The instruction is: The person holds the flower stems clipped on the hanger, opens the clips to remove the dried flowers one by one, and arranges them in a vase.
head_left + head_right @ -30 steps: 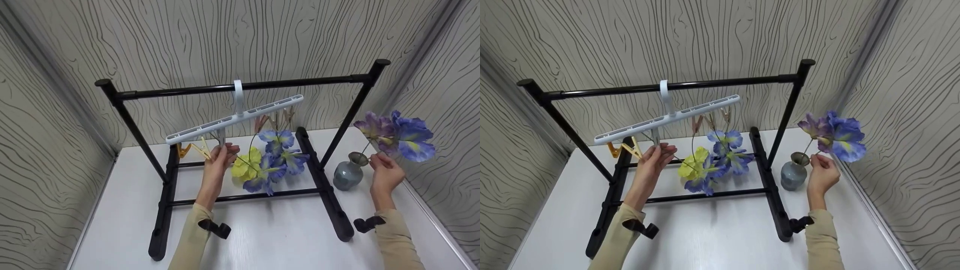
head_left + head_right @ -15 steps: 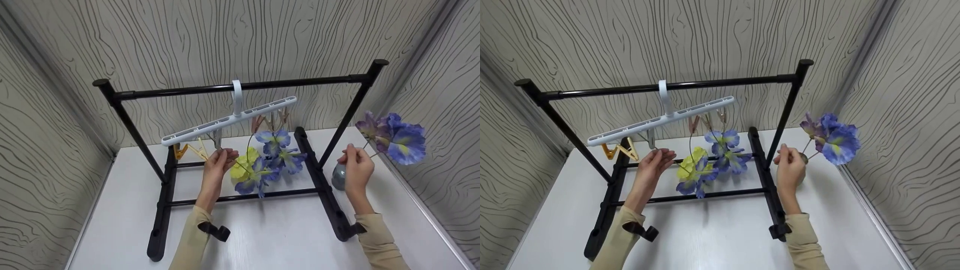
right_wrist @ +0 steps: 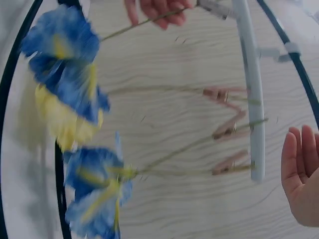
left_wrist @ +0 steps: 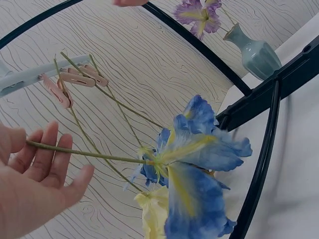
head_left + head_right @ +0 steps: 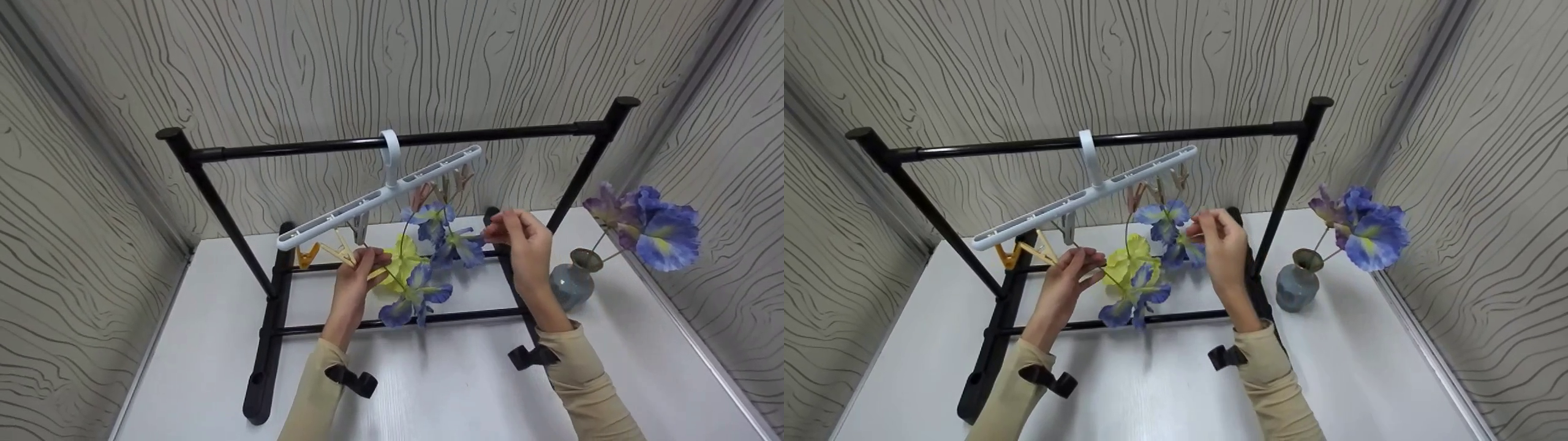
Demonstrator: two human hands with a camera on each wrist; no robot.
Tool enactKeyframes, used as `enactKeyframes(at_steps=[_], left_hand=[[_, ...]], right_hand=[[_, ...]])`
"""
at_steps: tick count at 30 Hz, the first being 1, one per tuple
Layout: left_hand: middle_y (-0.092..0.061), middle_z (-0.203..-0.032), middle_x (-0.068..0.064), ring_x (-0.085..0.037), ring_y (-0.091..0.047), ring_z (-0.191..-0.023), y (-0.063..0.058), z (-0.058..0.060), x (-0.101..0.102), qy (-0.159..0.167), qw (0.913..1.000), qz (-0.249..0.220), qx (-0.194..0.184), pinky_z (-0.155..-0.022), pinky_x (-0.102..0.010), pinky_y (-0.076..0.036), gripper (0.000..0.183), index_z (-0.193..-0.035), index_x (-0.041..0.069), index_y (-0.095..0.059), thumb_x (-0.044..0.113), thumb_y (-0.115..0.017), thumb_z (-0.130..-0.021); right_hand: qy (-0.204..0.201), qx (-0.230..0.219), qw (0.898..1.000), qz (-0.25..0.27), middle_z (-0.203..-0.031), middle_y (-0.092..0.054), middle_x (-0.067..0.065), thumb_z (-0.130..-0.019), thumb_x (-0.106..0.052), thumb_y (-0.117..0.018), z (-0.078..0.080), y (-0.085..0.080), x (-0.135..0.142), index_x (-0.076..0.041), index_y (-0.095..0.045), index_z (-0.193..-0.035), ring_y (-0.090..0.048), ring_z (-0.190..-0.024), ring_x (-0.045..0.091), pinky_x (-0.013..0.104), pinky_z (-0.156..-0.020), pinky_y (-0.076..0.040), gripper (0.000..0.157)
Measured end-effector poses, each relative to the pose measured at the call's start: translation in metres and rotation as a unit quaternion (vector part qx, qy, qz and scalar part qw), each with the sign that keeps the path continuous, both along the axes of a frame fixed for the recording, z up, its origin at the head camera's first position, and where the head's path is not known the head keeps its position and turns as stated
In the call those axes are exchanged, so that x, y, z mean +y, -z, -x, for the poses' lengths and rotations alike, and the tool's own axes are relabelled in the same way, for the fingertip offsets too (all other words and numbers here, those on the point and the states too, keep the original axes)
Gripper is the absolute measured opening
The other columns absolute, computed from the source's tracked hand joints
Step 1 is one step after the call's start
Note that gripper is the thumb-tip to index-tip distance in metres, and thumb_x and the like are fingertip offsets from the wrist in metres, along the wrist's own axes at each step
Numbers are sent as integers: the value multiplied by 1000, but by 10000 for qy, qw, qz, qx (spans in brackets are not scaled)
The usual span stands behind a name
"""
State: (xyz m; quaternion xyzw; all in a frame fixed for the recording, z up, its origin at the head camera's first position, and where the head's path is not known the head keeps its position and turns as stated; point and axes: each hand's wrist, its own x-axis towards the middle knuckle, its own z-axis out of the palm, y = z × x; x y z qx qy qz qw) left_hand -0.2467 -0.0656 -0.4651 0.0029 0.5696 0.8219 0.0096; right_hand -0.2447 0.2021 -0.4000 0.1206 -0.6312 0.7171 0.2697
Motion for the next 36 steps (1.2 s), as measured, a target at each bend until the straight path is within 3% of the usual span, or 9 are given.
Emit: enactKeyframes(at_steps=[6,14,20,28,33,36], left_hand=[[-71,-104,-9,-23,-69,-105,1,-2,1,81,9999,13,62,-94,-37,-58,24,-111,-2,-62,19,-51,-111],[-69,-104,-12,-25,-69,-105,6,-5,-1,-53,9994,330,-33,-94,-37,-58,27,-113,-5,-60,19,-49,-112],[-68,-108,-15,-33,-66,-112,7,-7,-1,-7,9987,484,-147,-93,-37,-59,29,-115,-5,-60,22,-49,-112],[-68,-112,-17,-29,-68,-109,10,-10,-4,55,9982,587,-107,-92,-38,-59,30,-114,-4,-60,24,-51,-111],[-67,-111,-17,-23,-69,-103,10,-12,-7,79,9981,615,-12,-91,-38,-60,29,-112,-3,-61,24,-52,-111],[-68,-110,-16,-20,-69,-101,9,-13,-8,102,9974,708,-15,-90,-38,-60,30,-112,-2,-62,27,-53,-110]], right_hand=[[-749,-25,9967,-325,-88,-73,10,-108,-8,-52,5,-10,-28,11,-66,-99,-73,-82,18,31,-75,-62,25],[-1732,-819,9805,-443,-104,-72,24,-106,-3,-56,13,-9,-66,12,-64,-111,-73,-94,24,36,-85,-61,18],[-2118,-1203,9671,-730,-118,-69,20,-105,-6,-58,24,-8,-92,13,-58,-126,-67,-113,36,38,-95,-58,28],[-2568,-1633,9508,-573,-135,-60,25,-108,-10,-55,37,-6,-120,9,-50,-140,-58,-127,40,42,-103,-53,38],[-2749,-1816,9441,-118,-128,-66,21,-108,-12,-57,43,-2,-131,6,-55,-135,-62,-123,41,43,-102,-54,33],[-2802,-1766,9435,14,-119,-70,16,-108,-10,-57,45,-1,-135,7,-57,-133,-69,-112,32,42,-100,-55,30]])
